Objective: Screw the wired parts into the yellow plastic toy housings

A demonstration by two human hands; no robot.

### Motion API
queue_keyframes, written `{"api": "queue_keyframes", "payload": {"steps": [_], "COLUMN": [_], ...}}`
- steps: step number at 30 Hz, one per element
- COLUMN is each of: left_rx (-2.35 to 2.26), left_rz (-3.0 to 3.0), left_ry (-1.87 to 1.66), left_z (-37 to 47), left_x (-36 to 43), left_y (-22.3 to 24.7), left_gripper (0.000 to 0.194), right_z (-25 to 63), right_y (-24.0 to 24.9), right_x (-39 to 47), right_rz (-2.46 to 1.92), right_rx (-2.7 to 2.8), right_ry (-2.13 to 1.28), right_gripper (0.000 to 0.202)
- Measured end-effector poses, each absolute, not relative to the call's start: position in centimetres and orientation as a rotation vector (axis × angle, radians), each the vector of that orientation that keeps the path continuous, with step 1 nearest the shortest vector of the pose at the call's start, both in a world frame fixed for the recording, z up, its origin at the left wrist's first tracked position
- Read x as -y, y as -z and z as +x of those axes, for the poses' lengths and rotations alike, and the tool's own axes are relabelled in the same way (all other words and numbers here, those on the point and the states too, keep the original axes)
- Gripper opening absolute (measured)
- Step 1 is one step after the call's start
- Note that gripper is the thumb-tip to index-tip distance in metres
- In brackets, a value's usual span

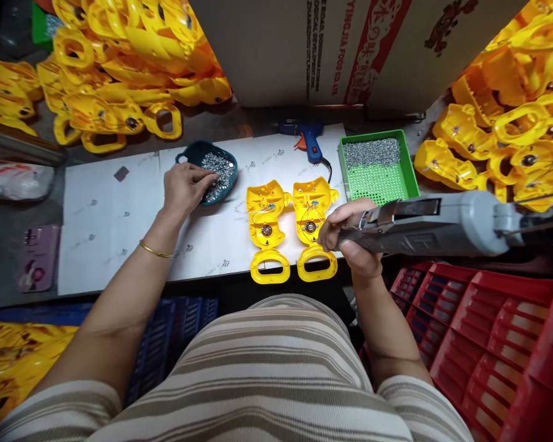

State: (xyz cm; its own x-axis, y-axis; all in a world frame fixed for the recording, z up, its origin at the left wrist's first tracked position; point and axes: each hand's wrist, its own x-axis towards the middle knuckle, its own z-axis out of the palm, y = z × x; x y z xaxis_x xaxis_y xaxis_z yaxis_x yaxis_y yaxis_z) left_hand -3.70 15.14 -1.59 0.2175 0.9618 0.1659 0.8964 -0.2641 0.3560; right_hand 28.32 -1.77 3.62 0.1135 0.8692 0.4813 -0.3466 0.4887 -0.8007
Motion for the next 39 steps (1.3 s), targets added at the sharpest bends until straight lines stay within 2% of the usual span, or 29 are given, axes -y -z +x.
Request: {"api": "queue_keyframes", "payload": {"steps": [3, 6, 9, 13, 22, 39], "left_rx": [-1.775, -1.565, -1.055, -0.924, -0.886, -0.916], "left_rz": [2.353, 2.433, 2.49, 2.429, 2.394, 2.331], "left_ry": [-0.658, -0.827, -0.999, -1.116, -1.11, -1.016], "left_z": [-3.1, -0.6, 2.9, 5.9, 6.0, 6.4], "left_x": [-13.7, -9.3, -3.5, 1.2, 1.5, 2.0], "left_y": [0.9, 0.6, 1.0, 2.0, 2.2, 2.9], "left_gripper": [0.029, 0.034, 0.023, 0.016, 0.016, 0.02], "right_z": [28.0, 27.4, 26.4, 24.9, 23.4, 24.0], "right_y": [-3.7, -4.0, -4.5, -5.3, -5.4, -4.5], "right_x": [1.8, 1.6, 1.4, 1.4, 1.8, 1.5], "right_rz": [-0.603, -0.618, -0.604, -0.564, -0.472, -0.559], "right_rx": [1.115, 1.11, 1.115, 1.117, 1.131, 1.156], "right_ry": [-0.962, -0.944, -0.941, -0.956, -1.065, -1.022], "right_gripper": [0.024, 0.022, 0.02, 0.02, 0.022, 0.023]}}
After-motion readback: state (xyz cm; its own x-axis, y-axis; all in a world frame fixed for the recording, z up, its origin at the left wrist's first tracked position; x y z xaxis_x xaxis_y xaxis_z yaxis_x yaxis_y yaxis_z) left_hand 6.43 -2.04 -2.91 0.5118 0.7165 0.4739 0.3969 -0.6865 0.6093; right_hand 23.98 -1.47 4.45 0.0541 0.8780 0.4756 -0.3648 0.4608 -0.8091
